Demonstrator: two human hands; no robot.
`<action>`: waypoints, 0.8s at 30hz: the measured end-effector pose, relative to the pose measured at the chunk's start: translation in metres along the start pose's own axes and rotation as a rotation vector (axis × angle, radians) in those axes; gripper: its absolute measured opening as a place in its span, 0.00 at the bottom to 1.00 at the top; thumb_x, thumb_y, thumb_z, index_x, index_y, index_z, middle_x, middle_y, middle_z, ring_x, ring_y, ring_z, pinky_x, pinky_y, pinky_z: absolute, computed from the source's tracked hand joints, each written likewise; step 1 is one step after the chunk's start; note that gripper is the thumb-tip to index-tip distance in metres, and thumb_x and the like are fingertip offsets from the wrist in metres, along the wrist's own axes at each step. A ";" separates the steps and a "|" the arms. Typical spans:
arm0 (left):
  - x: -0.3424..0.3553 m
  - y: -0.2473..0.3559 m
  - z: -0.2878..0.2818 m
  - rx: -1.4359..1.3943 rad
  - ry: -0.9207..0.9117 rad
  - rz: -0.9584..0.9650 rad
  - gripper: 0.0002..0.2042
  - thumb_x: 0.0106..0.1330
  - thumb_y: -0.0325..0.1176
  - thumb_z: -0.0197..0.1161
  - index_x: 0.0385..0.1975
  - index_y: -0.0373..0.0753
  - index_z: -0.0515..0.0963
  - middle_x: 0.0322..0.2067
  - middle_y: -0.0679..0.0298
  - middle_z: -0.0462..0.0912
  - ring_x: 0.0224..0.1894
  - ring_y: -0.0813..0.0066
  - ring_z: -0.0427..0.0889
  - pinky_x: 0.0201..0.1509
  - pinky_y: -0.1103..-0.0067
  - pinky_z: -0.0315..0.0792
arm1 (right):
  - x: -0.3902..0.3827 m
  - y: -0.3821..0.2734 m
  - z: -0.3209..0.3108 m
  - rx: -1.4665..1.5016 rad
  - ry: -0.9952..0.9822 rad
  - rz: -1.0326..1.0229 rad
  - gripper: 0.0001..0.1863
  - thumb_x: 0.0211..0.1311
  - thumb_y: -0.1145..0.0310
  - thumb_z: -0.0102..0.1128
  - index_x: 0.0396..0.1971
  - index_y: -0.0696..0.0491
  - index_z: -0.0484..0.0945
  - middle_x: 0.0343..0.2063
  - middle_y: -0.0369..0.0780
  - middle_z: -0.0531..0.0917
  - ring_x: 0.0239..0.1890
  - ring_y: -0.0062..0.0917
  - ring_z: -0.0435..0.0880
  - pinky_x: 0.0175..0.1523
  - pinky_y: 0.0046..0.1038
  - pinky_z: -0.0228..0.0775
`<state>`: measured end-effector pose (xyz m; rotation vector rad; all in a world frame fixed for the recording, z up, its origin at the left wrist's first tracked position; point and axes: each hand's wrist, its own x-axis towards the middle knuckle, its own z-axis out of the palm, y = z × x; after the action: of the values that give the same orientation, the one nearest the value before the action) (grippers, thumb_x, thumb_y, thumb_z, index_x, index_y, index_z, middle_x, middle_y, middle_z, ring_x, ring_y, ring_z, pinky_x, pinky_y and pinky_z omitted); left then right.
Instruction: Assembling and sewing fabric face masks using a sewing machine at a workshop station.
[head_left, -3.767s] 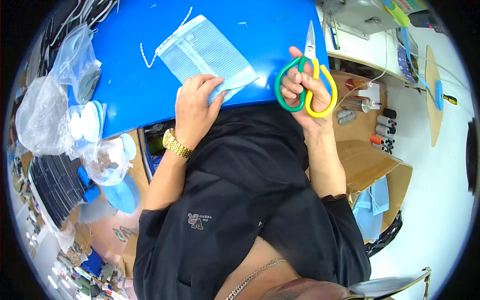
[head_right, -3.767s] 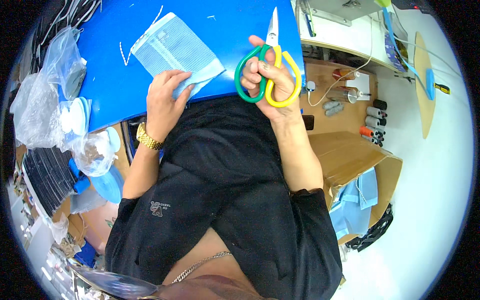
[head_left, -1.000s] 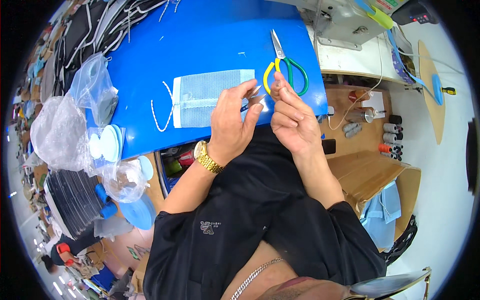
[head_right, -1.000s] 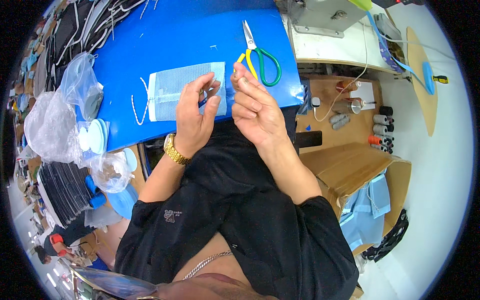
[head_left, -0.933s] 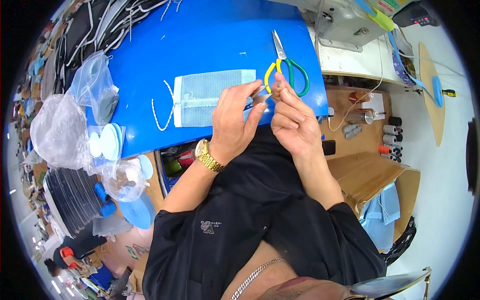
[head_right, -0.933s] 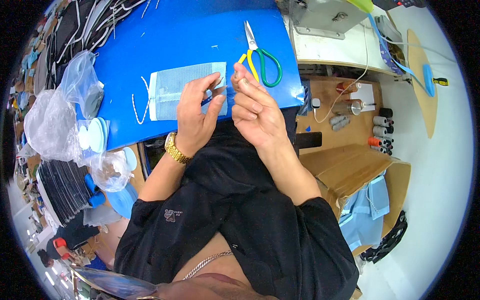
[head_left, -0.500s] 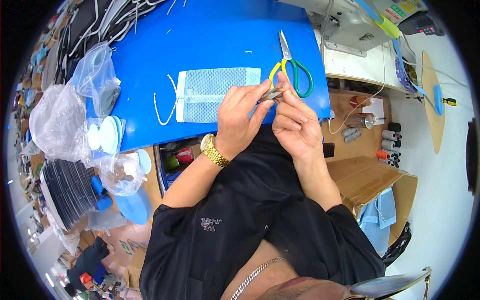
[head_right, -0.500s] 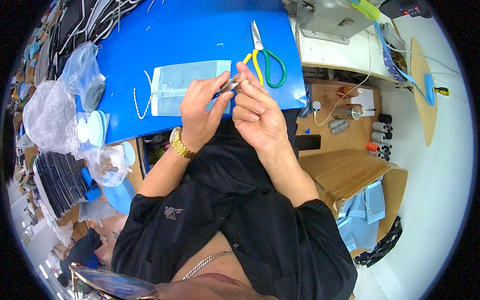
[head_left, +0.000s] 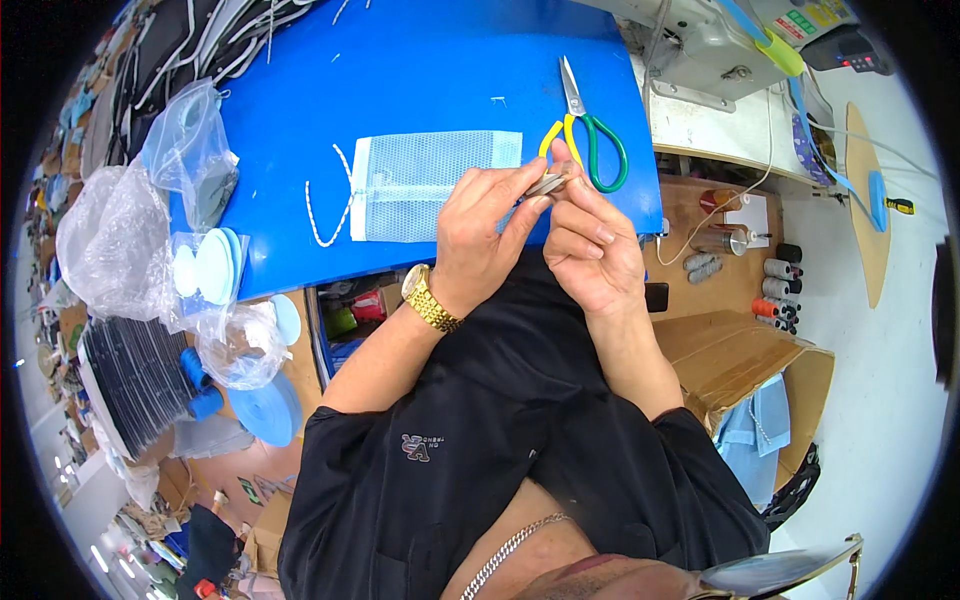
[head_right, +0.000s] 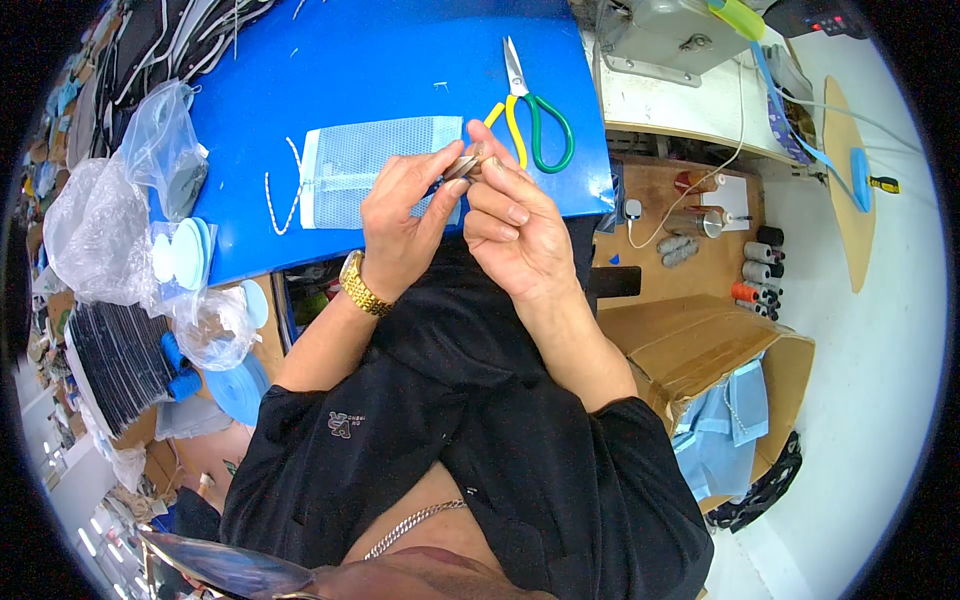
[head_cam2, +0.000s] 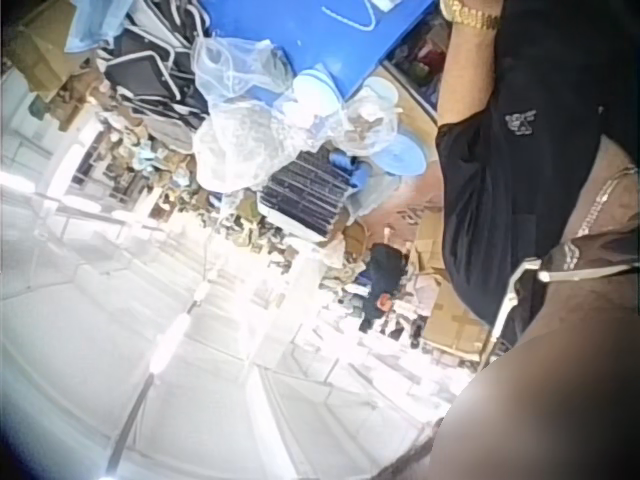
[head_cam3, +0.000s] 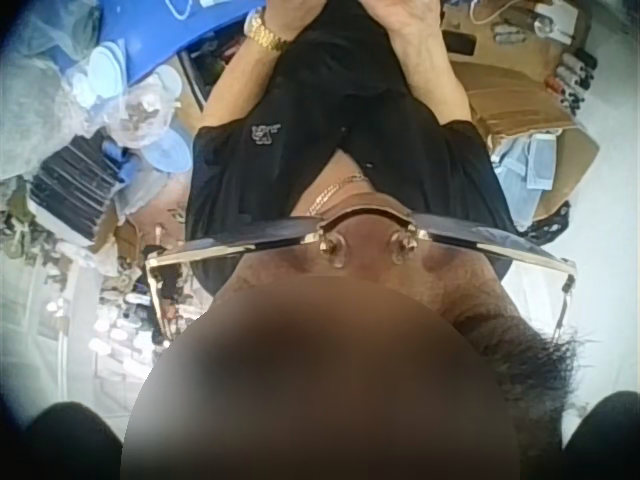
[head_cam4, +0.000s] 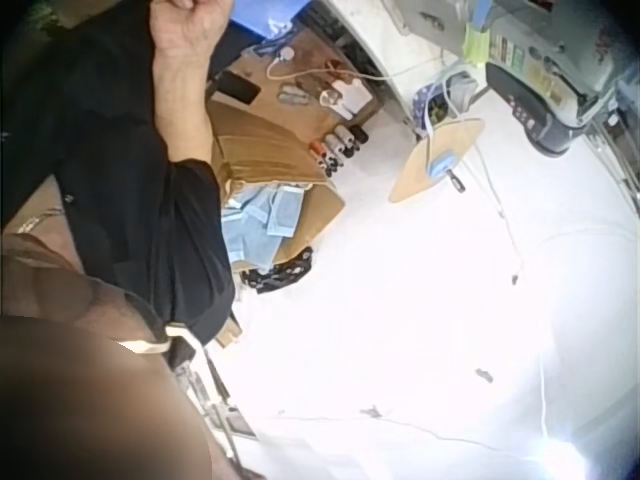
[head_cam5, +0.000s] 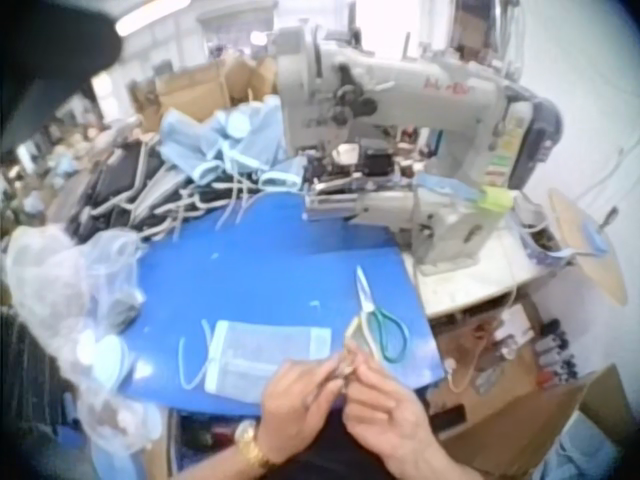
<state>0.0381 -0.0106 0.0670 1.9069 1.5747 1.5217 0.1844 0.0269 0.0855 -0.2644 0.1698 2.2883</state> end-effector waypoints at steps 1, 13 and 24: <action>0.000 0.000 0.000 -0.013 -0.001 -0.008 0.16 0.59 0.26 0.68 0.48 0.37 0.81 0.39 0.58 0.85 0.37 0.65 0.81 0.41 0.75 0.74 | 0.000 0.000 0.001 0.001 0.000 0.003 0.22 0.74 0.76 0.40 0.65 0.58 0.60 0.45 0.34 0.80 0.15 0.06 0.64 0.18 0.11 0.58; -0.004 0.000 0.004 -0.046 -0.018 -0.053 0.17 0.60 0.25 0.67 0.50 0.37 0.80 0.40 0.58 0.84 0.39 0.67 0.82 0.42 0.77 0.76 | 0.001 -0.001 -0.006 -0.025 -0.027 0.015 0.21 0.73 0.76 0.41 0.65 0.58 0.60 0.41 0.32 0.77 0.15 0.08 0.65 0.18 0.12 0.60; -0.005 0.000 0.006 -0.043 -0.005 -0.061 0.17 0.59 0.23 0.66 0.50 0.37 0.80 0.40 0.58 0.84 0.39 0.65 0.82 0.43 0.76 0.75 | -0.001 0.001 -0.009 -0.048 -0.014 -0.005 0.22 0.73 0.76 0.41 0.65 0.58 0.60 0.41 0.31 0.78 0.16 0.08 0.65 0.20 0.13 0.61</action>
<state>0.0436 -0.0119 0.0614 1.8217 1.5696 1.5125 0.1853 0.0240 0.0773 -0.2730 0.1066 2.2913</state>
